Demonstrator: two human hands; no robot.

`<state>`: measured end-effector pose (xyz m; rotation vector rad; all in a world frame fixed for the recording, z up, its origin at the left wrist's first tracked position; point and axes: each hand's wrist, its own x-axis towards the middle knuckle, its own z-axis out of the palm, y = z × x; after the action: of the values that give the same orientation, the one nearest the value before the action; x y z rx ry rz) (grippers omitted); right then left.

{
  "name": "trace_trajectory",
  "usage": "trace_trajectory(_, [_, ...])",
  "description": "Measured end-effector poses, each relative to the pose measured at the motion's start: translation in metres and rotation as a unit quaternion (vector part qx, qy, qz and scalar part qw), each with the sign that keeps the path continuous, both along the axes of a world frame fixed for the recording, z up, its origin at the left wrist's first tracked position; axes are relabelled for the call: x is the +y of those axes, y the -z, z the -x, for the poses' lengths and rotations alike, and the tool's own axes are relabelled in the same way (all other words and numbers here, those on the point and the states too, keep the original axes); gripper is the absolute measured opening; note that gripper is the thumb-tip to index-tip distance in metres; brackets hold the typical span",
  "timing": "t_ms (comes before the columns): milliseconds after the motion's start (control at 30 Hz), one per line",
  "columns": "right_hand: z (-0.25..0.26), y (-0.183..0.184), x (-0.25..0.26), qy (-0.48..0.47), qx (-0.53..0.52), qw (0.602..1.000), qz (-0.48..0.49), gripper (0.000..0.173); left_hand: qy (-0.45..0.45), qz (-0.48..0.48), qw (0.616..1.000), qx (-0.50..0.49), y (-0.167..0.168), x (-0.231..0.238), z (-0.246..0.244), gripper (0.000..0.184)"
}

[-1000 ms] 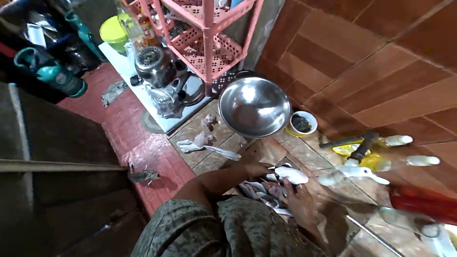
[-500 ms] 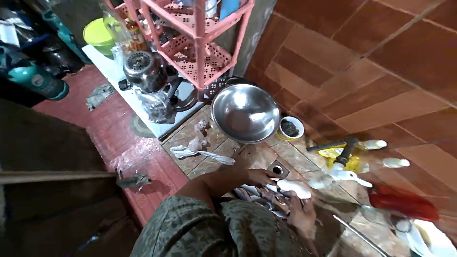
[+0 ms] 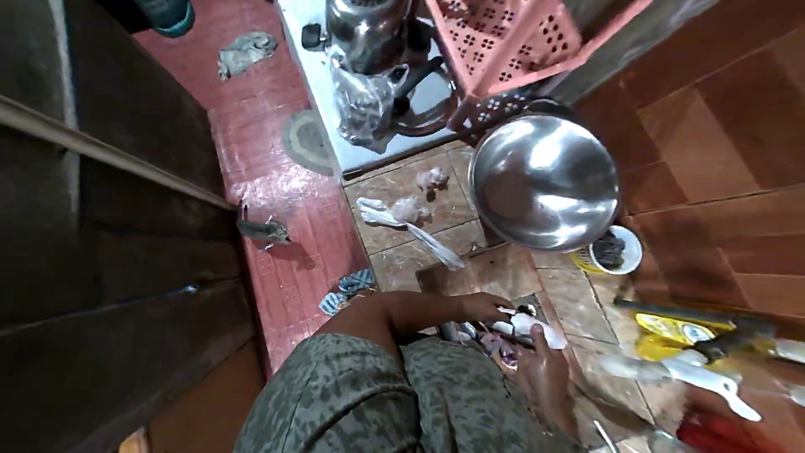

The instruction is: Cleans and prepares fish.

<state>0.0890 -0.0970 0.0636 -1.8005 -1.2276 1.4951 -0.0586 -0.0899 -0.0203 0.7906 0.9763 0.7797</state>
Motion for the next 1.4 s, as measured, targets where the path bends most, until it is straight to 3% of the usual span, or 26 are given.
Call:
trace_trajectory(233, [-0.003,0.008,0.007,-0.019,-0.030,0.999,-0.039,0.040,-0.035,0.061,0.997,-0.019,-0.011,0.000,-0.003,0.037])
trace_trajectory(533, [-0.011,-0.003,-0.001,-0.009,-0.058,0.997,-0.043,0.050,0.030,0.070,0.995,0.059,-0.027,0.010,-0.015,0.042])
trace_trajectory(700, [-0.040,0.021,0.014,0.091,0.076,0.993,-0.015,0.044,0.083,0.062,0.988,0.117,-0.045,0.028,-0.025,0.041])
trace_trajectory(833, [-0.063,0.025,0.017,0.249,0.243,0.937,0.024,0.037,0.117,0.043,0.991,0.053,-0.056,0.047,-0.026,0.042])
trace_trajectory(900, [-0.073,0.028,0.013,0.276,0.281,0.919,0.020,0.037,0.130,0.041,0.990,0.030,-0.059,0.056,-0.027,0.039])
trace_trajectory(1000, [-0.082,0.032,-0.001,0.213,0.265,0.940,-0.025,0.038,0.163,0.060,0.983,0.055,-0.071,0.065,-0.032,0.033])
trace_trajectory(1100, [-0.093,0.022,-0.013,0.022,0.094,0.988,-0.116,0.048,0.224,0.064,0.970,0.076,-0.064,0.076,-0.028,0.036])
trace_trajectory(1233, [-0.106,0.035,-0.016,-0.115,-0.063,0.958,-0.253,0.047,0.322,0.007,0.933,0.159,-0.059,0.087,-0.033,0.039])
trace_trajectory(1400, [-0.103,0.051,-0.021,-0.118,-0.056,0.937,-0.325,0.038,0.341,-0.002,0.924,0.174,-0.044,0.085,-0.048,0.036])
